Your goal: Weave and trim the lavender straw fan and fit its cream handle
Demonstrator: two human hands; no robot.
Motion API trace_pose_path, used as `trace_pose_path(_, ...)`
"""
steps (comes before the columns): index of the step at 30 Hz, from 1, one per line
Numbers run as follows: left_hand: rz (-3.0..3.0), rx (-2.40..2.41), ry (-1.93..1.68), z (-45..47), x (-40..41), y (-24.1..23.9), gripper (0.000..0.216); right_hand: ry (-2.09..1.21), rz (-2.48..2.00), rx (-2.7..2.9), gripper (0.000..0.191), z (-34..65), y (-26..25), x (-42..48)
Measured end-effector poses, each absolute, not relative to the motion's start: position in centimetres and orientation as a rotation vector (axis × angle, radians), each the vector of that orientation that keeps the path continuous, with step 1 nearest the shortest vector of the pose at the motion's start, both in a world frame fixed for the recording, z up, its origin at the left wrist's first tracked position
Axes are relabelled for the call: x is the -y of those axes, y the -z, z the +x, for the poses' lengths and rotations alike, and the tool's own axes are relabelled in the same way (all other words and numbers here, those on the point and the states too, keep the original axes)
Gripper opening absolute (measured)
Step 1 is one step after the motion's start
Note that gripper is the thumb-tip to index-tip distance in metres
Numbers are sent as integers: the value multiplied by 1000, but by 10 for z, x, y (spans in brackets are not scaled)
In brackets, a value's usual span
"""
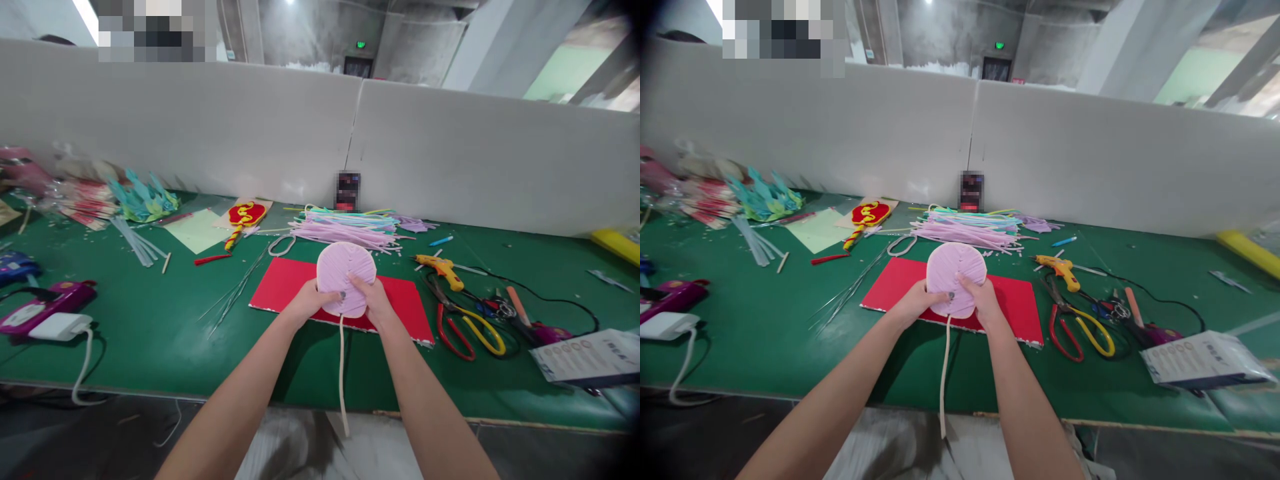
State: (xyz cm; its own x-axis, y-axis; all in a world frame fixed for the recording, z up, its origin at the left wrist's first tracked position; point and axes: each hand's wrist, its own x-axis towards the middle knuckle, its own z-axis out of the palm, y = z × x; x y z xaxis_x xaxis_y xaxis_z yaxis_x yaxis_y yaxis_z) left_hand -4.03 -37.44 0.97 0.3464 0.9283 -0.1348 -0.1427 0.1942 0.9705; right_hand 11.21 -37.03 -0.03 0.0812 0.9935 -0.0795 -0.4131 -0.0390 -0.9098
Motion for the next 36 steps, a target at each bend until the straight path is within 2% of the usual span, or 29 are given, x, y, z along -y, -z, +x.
trace_pose_path(36,1102,-897,-830,-41,378,-16,53,-1302,-1001,728,29,116,-6,372)
